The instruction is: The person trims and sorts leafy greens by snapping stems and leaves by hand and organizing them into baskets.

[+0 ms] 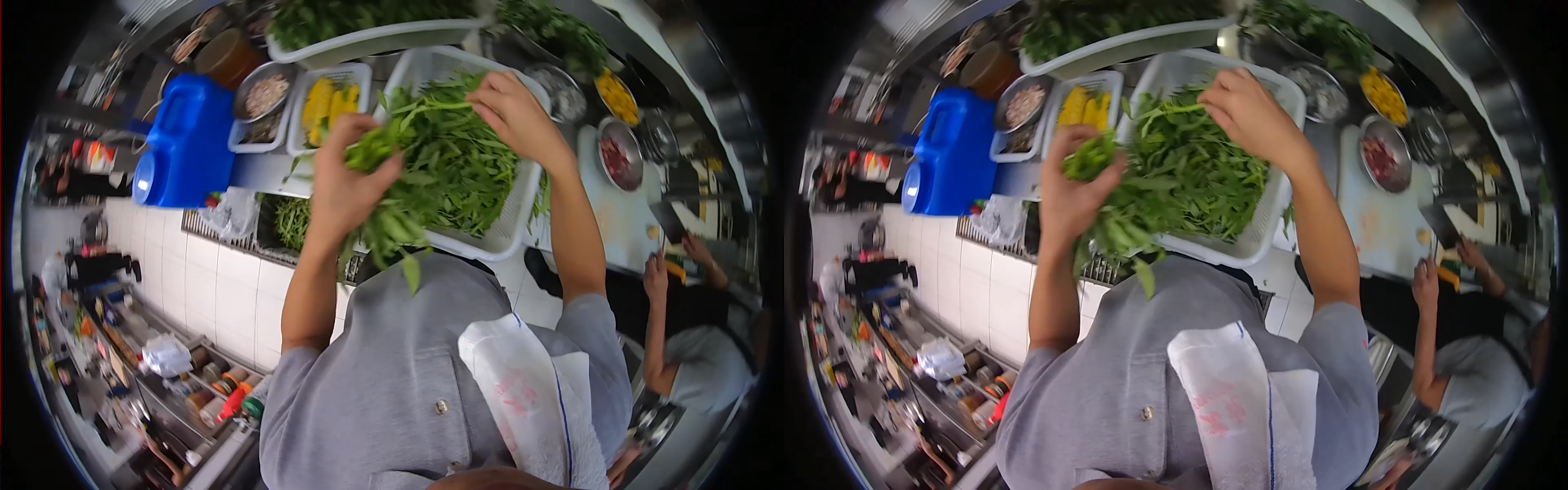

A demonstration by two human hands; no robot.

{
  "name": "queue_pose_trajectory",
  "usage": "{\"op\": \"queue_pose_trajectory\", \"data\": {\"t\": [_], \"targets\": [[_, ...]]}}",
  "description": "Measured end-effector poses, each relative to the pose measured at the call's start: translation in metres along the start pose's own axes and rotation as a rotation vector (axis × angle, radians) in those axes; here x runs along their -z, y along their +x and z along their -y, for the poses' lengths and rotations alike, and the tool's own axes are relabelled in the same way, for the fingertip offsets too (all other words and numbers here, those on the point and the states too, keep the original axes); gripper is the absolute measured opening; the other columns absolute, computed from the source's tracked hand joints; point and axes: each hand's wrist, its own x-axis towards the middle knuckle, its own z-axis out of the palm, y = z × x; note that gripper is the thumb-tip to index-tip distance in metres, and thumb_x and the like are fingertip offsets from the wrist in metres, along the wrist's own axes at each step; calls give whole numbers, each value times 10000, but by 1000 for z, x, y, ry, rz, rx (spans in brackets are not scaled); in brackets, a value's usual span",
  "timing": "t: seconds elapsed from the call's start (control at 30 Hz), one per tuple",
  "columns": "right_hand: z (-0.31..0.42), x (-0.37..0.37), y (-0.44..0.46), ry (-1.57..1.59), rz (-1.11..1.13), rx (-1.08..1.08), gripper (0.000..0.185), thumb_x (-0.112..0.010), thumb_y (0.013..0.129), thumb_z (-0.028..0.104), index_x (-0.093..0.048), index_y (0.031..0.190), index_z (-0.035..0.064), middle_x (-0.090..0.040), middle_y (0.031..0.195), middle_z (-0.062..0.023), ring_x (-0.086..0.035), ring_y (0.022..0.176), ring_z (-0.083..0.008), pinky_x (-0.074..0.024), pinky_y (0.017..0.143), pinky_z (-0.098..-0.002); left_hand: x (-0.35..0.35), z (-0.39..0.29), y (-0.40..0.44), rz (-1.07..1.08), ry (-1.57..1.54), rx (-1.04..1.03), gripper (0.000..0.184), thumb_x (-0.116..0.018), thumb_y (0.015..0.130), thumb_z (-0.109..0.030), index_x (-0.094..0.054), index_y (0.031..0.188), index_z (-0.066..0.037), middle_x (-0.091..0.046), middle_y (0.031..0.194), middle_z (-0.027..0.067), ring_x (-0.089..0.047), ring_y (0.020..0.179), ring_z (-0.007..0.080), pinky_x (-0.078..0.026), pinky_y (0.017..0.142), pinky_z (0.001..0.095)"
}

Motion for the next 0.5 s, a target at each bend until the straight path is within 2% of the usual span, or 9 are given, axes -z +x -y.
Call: {"op": "queue_pose_trajectory", "data": {"t": [0.03, 0.1, 0.17, 0.2, 0.27, 0.3, 0.37, 0.43, 0.5], "targets": [[14, 1, 3, 0, 24, 26, 126, -603, 847, 35, -647, 958, -5, -530, 889, -127, -515, 904, -314, -443, 785, -407, -7, -6, 5, -9, 69, -124, 375, -745, 719, -46, -564, 1046, -17, -647, 978, 99, -641, 898, 206, -507, 793, 316], [49, 8, 9, 56, 40, 142, 109, -611, 797, -8, -601, 904, -21, -513, 884, -144, -508, 899, -333, -435, 761, -421, -21, -3, 10, 7, 68, -190, 411, -749, 688, -72, -578, 1058, -14, -643, 1036, 109, -637, 981, 244, -503, 842, 358], [79, 10, 8, 71, -35, 213, 160, -597, 744, -61, -565, 898, -28, -522, 908, -160, -513, 907, -364, -440, 764, -441, -30, -6, 12, 103, 54, -155, 461, -734, 665, -77, -579, 1096, -28, -649, 1023, 168, -649, 982, 320, -514, 831, 371], [84, 11, 8, -47, -65, 223, 150, -585, 751, -70, -565, 895, -34, -530, 926, -170, -517, 920, -374, -443, 767, -443, -33, -6, 12, 82, 51, -106, 453, -727, 664, -85, -561, 1083, -40, -650, 970, 185, -648, 924, 363, -518, 793, 394], [88, 12, 7, -19, -60, 158, 143, -575, 758, -72, -567, 896, -35, -527, 912, -177, -511, 898, -381, -426, 762, -467, -32, -13, 13, 103, 159, -54, 439, -728, 664, -97, -518, 1048, -70, -645, 830, 181, -631, 823, 400, -511, 695, 475], [83, 8, 5, -40, -28, 160, 140, -586, 750, -65, -566, 886, -34, -525, 902, -174, -508, 891, -380, -423, 750, -469, -30, -13, 14, 146, 222, -38, 449, -741, 661, -109, -514, 1048, -81, -648, 819, 177, -635, 826, 396, -510, 671, 484], [73, 1, 6, -69, 0, 169, 140, -597, 742, -58, -565, 876, -33, -523, 892, -171, -505, 885, -379, -419, 738, -471, -38, -1, 11, 52, 371, -174, 449, -757, 660, -121, -510, 1033, -82, -659, 815, 151, -632, 784, 389, -500, 724, 470], [63, -5, 2, -91, 63, 149, 141, -619, 725, -42, -560, 853, -35, -514, 847, -159, -501, 871, -374, -420, 717, -466, -45, 3, 10, 81, 368, -133, 454, -757, 655, -119, -512, 1035, -81, -650, 807, 152, -628, 771, 376, -492, 759, 461], [59, -16, 4, -40, -19, 183, 160, -629, 699, -38, -566, 845, -27, -512, 815, -158, -495, 830, -380, -427, 695, -428, -44, 2, 10, 74, 342, -95, 451, -756, 652, -118, -516, 1032, -84, -645, 801, 154, -628, 774, 370, -492, 754, 459]]}}
